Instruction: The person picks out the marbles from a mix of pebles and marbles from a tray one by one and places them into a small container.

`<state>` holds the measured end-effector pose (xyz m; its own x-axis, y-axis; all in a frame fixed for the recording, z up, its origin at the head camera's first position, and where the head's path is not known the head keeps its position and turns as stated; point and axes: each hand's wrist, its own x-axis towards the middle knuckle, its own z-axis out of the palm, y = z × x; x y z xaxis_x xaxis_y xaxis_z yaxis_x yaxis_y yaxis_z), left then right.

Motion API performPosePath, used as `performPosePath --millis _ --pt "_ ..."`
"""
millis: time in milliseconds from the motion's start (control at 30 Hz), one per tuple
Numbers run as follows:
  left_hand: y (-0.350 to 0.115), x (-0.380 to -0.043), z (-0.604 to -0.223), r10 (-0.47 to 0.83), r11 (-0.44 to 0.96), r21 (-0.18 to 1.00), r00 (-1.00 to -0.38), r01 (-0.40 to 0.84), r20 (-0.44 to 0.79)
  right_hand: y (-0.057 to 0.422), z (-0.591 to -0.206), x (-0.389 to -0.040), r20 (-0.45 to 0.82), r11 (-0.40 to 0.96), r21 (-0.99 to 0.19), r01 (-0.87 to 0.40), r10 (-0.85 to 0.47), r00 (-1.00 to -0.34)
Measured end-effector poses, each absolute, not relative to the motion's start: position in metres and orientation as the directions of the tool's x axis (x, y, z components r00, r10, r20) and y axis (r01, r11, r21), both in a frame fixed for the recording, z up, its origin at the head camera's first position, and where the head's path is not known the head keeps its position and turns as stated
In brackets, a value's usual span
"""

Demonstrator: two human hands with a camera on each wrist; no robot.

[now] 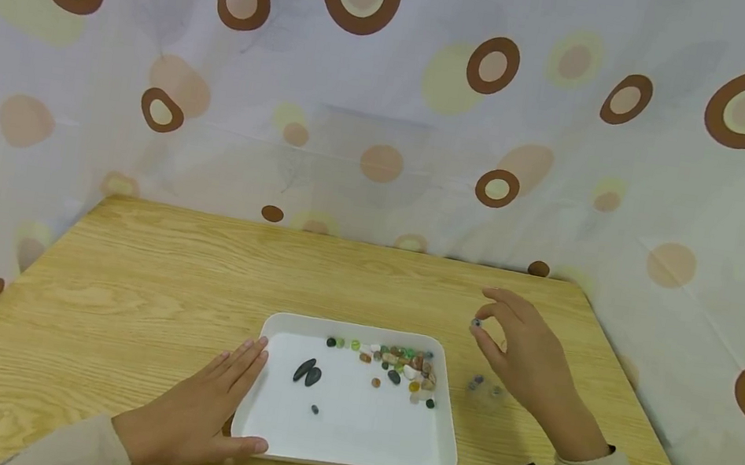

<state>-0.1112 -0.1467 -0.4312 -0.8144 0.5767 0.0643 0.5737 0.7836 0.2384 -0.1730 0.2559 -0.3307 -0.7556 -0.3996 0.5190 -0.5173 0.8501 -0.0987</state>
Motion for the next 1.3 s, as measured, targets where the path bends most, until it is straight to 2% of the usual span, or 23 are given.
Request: performPosePath --millis 333,700,1300 --pt "-0.147 -0.110 -0.431 0.576 0.783 0.237 -0.815 0.574 0.070 0.293 -0.338 -0.157 0.518 0.893 -0.159 -0.422 -0.288 -0.806" --pt "-0.146 -0.109 -0.429 0.572 0.785 0.239 -0.817 0.571 0.075 0.304 -0.350 -0.152 0.481 0.906 -0.185 -0.381 -0.255 -0.839" --pt "-0.147 -0.109 -0.429 0.576 0.784 0.237 -0.815 0.573 0.065 0.306 -0.354 -0.152 0.490 0.895 -0.205 -0.396 -0.256 -0.833"
